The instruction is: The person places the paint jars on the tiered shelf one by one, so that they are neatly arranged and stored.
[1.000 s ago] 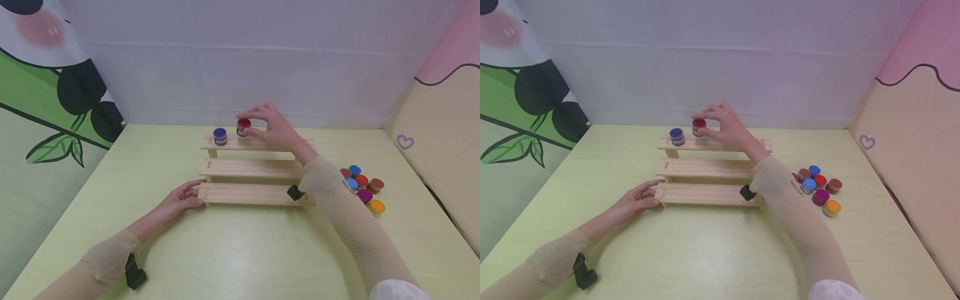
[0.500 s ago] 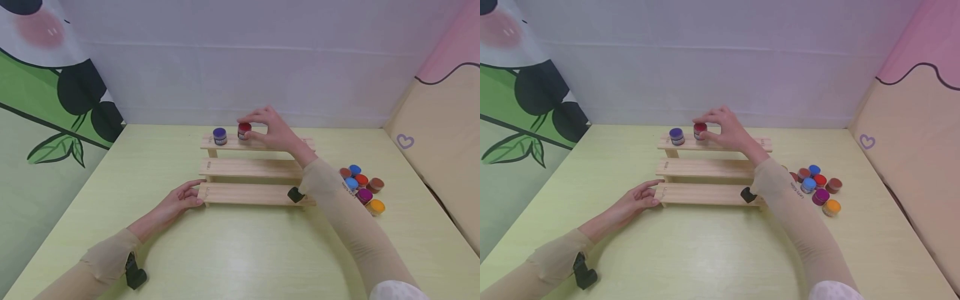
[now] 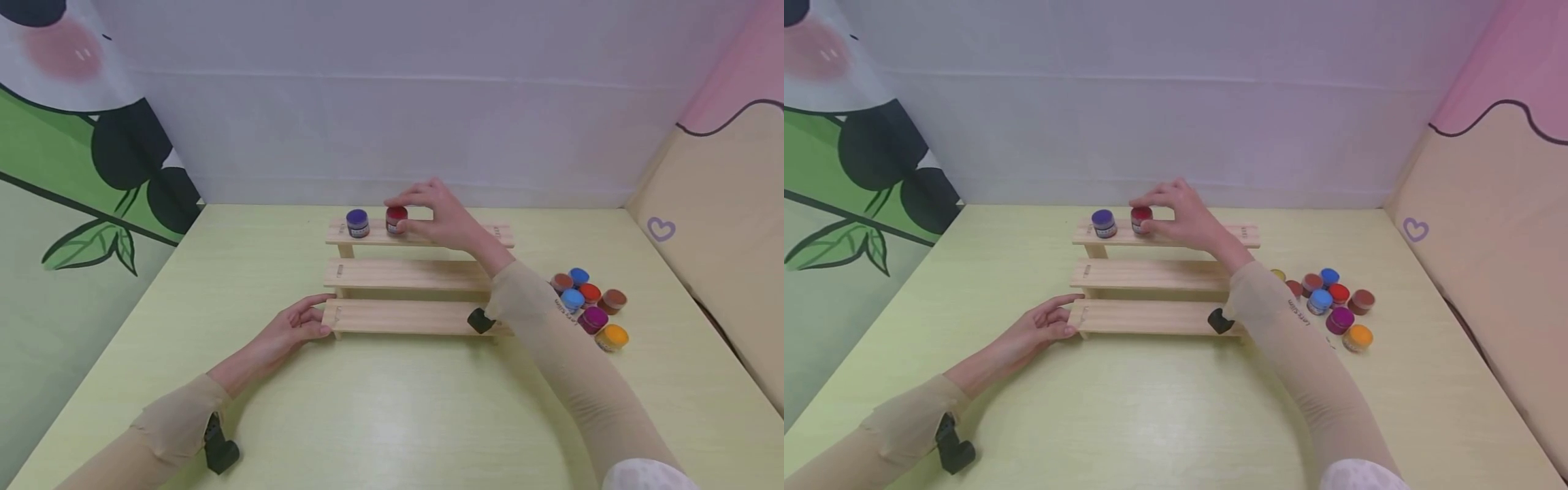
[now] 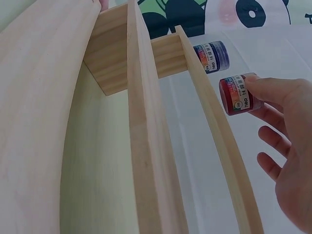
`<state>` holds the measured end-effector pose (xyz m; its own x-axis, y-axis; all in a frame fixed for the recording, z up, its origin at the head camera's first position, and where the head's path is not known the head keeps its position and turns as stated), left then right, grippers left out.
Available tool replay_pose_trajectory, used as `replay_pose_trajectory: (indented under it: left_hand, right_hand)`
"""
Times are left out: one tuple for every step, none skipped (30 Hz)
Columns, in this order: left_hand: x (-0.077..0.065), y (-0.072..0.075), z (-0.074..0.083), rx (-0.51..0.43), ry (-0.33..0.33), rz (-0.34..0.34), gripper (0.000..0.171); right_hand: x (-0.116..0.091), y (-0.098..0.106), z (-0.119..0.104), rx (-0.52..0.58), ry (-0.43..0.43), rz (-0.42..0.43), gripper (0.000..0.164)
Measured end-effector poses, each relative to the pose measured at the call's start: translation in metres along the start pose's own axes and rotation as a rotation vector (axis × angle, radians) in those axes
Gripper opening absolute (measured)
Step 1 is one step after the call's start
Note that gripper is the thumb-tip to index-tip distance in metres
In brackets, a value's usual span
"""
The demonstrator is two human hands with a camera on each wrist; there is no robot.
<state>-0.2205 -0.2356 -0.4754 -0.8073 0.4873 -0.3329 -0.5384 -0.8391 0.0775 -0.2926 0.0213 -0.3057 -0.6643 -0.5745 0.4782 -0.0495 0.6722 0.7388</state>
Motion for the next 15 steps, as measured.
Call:
replay_pose_trajectory:
  left_hand:
    - [0.0001, 0.0000, 0.0000, 0.001, 0.001, 0.001, 0.067]
    - [0.0002, 0.0000, 0.0001, 0.001, 0.002, 0.003, 0.067]
    - [0.0003, 0.0001, -0.0001, 0.001, 0.002, 0.002, 0.067]
    - [0.0004, 0.0001, -0.0001, 0.002, 0.002, 0.002, 0.067]
    - [0.0004, 0.0001, -0.0002, 0.002, 0.002, 0.001, 0.067]
    - [0.0006, 0.0002, -0.0004, 0.000, 0.005, 0.002, 0.067]
    - [0.0006, 0.0001, -0.0005, 0.000, 0.003, 0.000, 0.067]
    - [0.0007, 0.0001, -0.0007, -0.001, 0.002, -0.002, 0.067]
    - [0.0009, 0.0000, -0.0009, -0.001, 0.000, -0.005, 0.067]
    - [0.0011, -0.0002, -0.0009, -0.001, -0.002, -0.007, 0.067]
    - [0.0012, -0.0003, -0.0010, -0.002, -0.003, -0.009, 0.067]
    - [0.0015, -0.0003, -0.0011, -0.002, -0.005, -0.010, 0.067]
    - [0.0016, -0.0005, -0.0009, -0.001, -0.006, -0.011, 0.066]
    - [0.0018, -0.0005, -0.0010, 0.000, -0.007, -0.012, 0.066]
    - [0.0020, -0.0005, -0.0009, 0.002, -0.008, -0.012, 0.066]
  right_hand:
    - [0.0000, -0.0003, 0.0003, 0.001, 0.002, 0.001, 0.041]
    - [-0.0001, -0.0006, 0.0006, 0.003, 0.003, 0.002, 0.041]
    - [-0.0002, -0.0009, 0.0008, 0.005, 0.006, 0.002, 0.041]
    - [-0.0002, -0.0012, 0.0014, 0.005, 0.007, 0.003, 0.041]
    - [-0.0002, -0.0015, 0.0019, 0.005, 0.010, 0.004, 0.041]
    - [-0.0003, -0.0017, 0.0020, 0.002, 0.013, 0.004, 0.041]
    - [-0.0005, -0.0018, 0.0024, 0.000, 0.015, 0.004, 0.041]
    - [-0.0006, -0.0020, 0.0026, -0.002, 0.016, 0.004, 0.041]
    - [-0.0006, -0.0021, 0.0029, -0.005, 0.017, 0.003, 0.041]
    - [-0.0005, -0.0021, 0.0030, -0.007, 0.019, 0.003, 0.041]
    - [-0.0006, -0.0022, 0.0032, -0.007, 0.020, 0.003, 0.040]
    - [-0.0007, -0.0022, 0.0034, -0.007, 0.020, 0.003, 0.040]
    - [-0.0008, -0.0023, 0.0036, -0.006, 0.020, 0.003, 0.040]
    - [-0.0010, -0.0023, 0.0037, -0.005, 0.021, 0.003, 0.040]
    - [-0.0012, -0.0023, 0.0039, -0.005, 0.023, 0.002, 0.040]
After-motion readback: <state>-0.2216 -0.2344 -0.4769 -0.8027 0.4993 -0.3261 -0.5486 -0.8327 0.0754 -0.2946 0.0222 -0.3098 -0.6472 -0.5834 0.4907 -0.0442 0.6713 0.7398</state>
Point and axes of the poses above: each hand's wrist, its own x-axis towards the middle knuckle, its own y-axis out of the back of the hand, z = x × y, the point moved 8 cm from there along x, towards the middle knuckle, and after that the axes turned 8 degrees about y, right-handed, at the moved point
